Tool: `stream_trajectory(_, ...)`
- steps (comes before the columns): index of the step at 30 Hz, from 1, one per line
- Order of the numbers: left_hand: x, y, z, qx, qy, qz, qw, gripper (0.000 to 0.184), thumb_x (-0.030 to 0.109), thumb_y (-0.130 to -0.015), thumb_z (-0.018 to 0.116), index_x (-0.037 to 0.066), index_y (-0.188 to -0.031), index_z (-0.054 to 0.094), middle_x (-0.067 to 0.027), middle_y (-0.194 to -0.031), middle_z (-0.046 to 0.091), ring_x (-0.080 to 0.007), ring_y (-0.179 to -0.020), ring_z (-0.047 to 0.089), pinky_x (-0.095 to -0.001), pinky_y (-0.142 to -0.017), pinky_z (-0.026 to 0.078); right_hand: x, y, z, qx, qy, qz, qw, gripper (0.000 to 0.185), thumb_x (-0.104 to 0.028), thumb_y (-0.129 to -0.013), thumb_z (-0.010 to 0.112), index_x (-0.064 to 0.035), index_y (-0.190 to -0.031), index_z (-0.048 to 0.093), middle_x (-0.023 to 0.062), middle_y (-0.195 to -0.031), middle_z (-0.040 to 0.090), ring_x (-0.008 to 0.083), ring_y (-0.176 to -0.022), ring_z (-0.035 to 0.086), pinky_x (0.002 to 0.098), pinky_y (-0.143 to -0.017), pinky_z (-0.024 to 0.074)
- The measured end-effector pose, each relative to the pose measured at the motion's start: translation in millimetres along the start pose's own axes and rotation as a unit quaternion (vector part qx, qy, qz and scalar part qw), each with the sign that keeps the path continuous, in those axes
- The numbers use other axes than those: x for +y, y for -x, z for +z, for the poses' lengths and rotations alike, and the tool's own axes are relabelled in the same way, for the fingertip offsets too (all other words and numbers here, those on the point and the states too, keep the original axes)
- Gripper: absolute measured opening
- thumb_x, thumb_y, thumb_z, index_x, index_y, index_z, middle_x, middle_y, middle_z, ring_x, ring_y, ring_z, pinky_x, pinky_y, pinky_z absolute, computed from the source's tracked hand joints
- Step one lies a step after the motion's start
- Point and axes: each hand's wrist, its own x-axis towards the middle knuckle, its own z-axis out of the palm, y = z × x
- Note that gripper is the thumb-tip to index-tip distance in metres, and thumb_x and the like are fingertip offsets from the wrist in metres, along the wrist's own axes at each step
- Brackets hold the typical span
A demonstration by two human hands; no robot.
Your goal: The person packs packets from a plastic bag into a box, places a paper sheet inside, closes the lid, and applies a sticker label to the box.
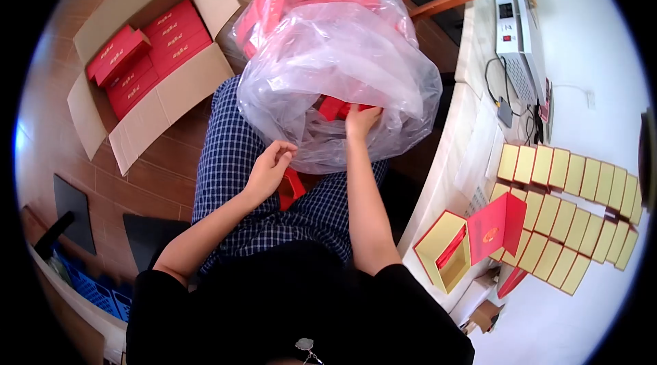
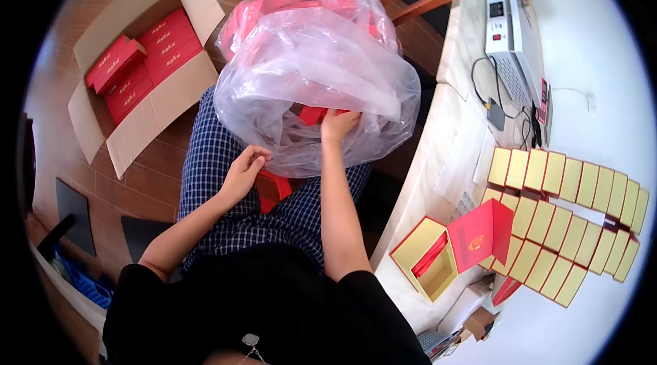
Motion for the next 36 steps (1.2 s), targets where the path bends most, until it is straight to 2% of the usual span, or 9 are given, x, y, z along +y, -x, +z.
stream_trajectory(9, 0, -20, 0, 0.003, 0.040, 0.010, 0.999, 0.017, 0.008, -0.095, 0.049, 0.000, -0.108, 0.057, -0.0048, -0.091, 0.061, -0.0112, -0.086, 0.057, -0.0252, -0.081, 0.046, 1, -29, -38, -0.198, 0.040, 0.101, 0.974, 0.038, -0.018, -0.090, 0.056, 0.0028, -0.121, 0.054, 0.0243, -0.110, 0.062, 0.0365, -0.104, 0.058, 0.0423, -0.093, 0.0437)
stream_trajectory(13, 13, -45, -2, -0.047, 0.033, 0.004, 0.998, 0.028, 0.010, -0.096, 0.049, 0.001, -0.123, 0.048, -0.0073, -0.106, 0.059, -0.0136, -0.095, 0.056, -0.0271, -0.087, 0.045, -19, 18, -89, -0.273, -0.259, 0.179, 0.909, 0.033, -0.011, -0.095, 0.051, 0.0030, -0.124, 0.051, 0.0148, -0.106, 0.065, 0.0221, -0.097, 0.061, 0.0331, -0.085, 0.0469)
stream_trajectory(18, 40, -49, 10, -0.099, 0.056, -0.043, 0.993, 0.064, 0.024, -0.093, 0.060, 0.004, -0.144, 0.025, -0.0151, -0.133, 0.050, -0.0192, -0.116, 0.052, -0.0318, -0.097, 0.041, -71, 50, -142, -0.322, -0.445, 0.346, 0.760, 0.031, -0.014, -0.099, 0.048, 0.0010, -0.126, 0.052, 0.0078, -0.112, 0.063, 0.0120, -0.098, 0.058, 0.0255, -0.087, 0.0442)
stream_trajectory(20, 35, -46, 22, -0.132, 0.105, -0.012, 0.986, 0.076, 0.025, -0.089, 0.067, 0.004, -0.146, 0.021, -0.0204, -0.128, 0.051, -0.0229, -0.115, 0.053, -0.0349, -0.099, 0.041, -72, 61, -146, -0.375, -0.589, 0.488, 0.524, 0.029, -0.015, -0.100, 0.046, 0.0013, -0.123, 0.054, 0.0056, -0.108, 0.063, 0.0121, -0.096, 0.057, 0.0255, -0.085, 0.0442)
stream_trajectory(23, 54, -35, 30, -0.142, 0.108, -0.099, 0.979, 0.082, 0.025, -0.087, 0.069, 0.006, -0.147, 0.016, -0.0189, -0.125, 0.052, -0.0223, -0.115, 0.052, -0.0374, -0.101, 0.039, -54, 76, -136, -0.508, -0.662, 0.412, 0.366, 0.025, -0.014, -0.099, 0.047, 0.0010, -0.116, 0.056, 0.0042, -0.103, 0.063, 0.0149, -0.093, 0.058, 0.0269, -0.085, 0.0445)
stream_trajectory(24, 52, -35, 29, -0.133, 0.115, -0.123, 0.977, 0.081, 0.024, -0.087, 0.069, 0.007, -0.147, 0.017, -0.0180, -0.125, 0.051, -0.0221, -0.116, 0.051, -0.0372, -0.102, 0.038, -65, 72, -139, -0.508, -0.664, 0.412, 0.363, 0.025, -0.014, -0.099, 0.047, 0.0010, -0.116, 0.056, 0.0042, -0.103, 0.063, 0.0149, -0.093, 0.058, 0.0269, -0.085, 0.0445)
stream_trajectory(26, 46, -34, 29, -0.114, 0.128, -0.170, 0.970, 0.080, 0.021, -0.086, 0.068, 0.008, -0.147, 0.017, -0.0163, -0.125, 0.049, -0.0218, -0.117, 0.049, -0.0368, -0.104, 0.035, -98, 58, -145, -0.482, -0.363, 0.375, 0.703, 0.024, -0.015, -0.098, 0.048, 0.0000, -0.115, 0.058, 0.0073, -0.103, 0.064, 0.0179, -0.093, 0.059, 0.0284, -0.083, 0.0455)
stream_trajectory(30, 39, -34, 18, -0.065, 0.053, -0.056, 0.995, 0.078, 0.016, -0.084, 0.063, 0.007, -0.147, 0.018, -0.0165, -0.131, 0.043, -0.0217, -0.121, 0.045, -0.0323, -0.104, 0.034, -99, 32, -133, -0.287, -0.361, 0.054, 0.886, 0.036, -0.021, -0.093, 0.057, -0.0016, -0.123, 0.056, 0.0147, -0.113, 0.064, 0.0239, -0.106, 0.060, 0.0330, -0.091, 0.0459)
stream_trajectory(36, 51, -33, 10, -0.109, -0.005, -0.075, 0.991, 0.079, 0.019, -0.081, 0.066, 0.005, -0.146, 0.021, -0.0162, -0.135, 0.041, -0.0225, -0.125, 0.042, -0.0325, -0.105, 0.033, -116, 16, -137, -0.378, -0.307, -0.093, 0.868, 0.035, -0.025, -0.084, 0.069, -0.0016, -0.110, 0.063, 0.0151, -0.113, 0.066, 0.0320, -0.103, 0.063, 0.0373, -0.089, 0.0495)
